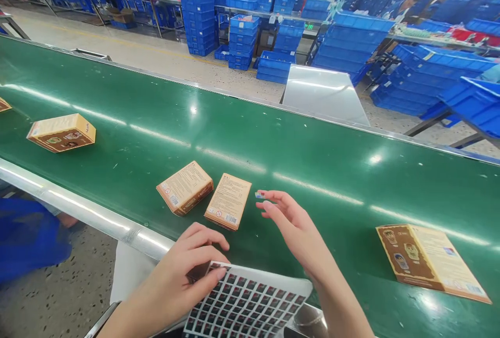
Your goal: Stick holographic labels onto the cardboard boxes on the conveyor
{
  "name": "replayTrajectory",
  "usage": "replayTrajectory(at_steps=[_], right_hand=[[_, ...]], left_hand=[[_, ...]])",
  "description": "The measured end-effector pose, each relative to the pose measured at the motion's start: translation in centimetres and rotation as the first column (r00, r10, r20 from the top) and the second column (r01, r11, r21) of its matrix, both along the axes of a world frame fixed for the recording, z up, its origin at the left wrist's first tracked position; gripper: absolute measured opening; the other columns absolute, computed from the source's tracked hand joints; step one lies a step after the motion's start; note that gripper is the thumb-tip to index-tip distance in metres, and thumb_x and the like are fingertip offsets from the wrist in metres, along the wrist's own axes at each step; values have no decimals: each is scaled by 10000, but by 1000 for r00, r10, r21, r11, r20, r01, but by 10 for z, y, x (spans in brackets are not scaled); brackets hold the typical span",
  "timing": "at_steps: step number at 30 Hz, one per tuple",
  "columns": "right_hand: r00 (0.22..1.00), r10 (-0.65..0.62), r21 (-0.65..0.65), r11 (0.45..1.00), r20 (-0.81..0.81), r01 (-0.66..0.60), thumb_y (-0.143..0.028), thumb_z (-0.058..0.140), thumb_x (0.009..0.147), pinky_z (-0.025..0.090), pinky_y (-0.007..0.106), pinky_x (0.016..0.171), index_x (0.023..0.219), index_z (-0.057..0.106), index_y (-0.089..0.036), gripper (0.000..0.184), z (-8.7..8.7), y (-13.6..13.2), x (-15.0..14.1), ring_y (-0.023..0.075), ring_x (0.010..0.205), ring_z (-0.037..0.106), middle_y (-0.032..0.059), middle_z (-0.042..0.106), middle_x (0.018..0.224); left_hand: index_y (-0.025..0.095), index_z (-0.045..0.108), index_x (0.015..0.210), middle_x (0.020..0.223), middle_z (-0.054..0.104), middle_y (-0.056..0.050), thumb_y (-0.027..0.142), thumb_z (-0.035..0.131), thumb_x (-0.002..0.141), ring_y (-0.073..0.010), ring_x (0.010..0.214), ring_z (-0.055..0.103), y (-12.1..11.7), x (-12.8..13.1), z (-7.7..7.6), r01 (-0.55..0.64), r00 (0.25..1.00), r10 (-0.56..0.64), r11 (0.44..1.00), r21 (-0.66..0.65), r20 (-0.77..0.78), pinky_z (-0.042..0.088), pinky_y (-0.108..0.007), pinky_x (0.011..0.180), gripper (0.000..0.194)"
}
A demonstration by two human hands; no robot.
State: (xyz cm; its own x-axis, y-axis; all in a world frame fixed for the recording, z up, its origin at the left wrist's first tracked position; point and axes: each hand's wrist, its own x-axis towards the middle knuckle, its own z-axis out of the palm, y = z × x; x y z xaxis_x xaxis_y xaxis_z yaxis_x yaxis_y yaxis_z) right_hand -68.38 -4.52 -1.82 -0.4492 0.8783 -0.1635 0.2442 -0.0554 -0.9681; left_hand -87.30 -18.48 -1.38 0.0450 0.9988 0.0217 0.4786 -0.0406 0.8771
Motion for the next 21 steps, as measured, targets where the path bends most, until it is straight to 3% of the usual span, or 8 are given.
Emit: replayTrajectory(at_steps=[2,5,11,21], right_hand=[[995,-23,-113,994,-101,12,-669,715,785,564,438,928,1039,683,-238,501,-7,8,-14,291,1081,683,104,689,1231],[985,-41,-149,989,-169,16,-680,767,716,566,422,907,1018,678,-234,546,-11,18,-29,280,1070,675,95,699,1191],[995,-68,-114,992,-76,59,-692,786,671,531,422,946,855,714,-220,512,-6,20,-25,296,1100,650,103,724,1165],[954,-297,-39,954,34,298,-720,758,592,553,357,715,734,695,-201,542,-13,8,-20,290,919,676,128,737,1126]], left_hand=[[222,715,865,1386,622,-57,159,579,914,-284,1340,488,-2,-4,-4,41,991,-25,993,113,-135,401,-470,1130,158],[212,710,928,1616,368,-47,142,556,937,-324,1518,259,1,-5,-13,140,960,-111,985,98,-257,230,-587,1228,170],[173,701,916,1639,281,-72,134,592,927,-295,1535,188,10,15,-25,211,959,-199,977,36,-201,392,-441,1190,116],[146,734,920,1636,269,-87,154,633,915,-285,1531,196,18,35,-26,280,942,-256,956,88,-216,354,-415,1220,102]])
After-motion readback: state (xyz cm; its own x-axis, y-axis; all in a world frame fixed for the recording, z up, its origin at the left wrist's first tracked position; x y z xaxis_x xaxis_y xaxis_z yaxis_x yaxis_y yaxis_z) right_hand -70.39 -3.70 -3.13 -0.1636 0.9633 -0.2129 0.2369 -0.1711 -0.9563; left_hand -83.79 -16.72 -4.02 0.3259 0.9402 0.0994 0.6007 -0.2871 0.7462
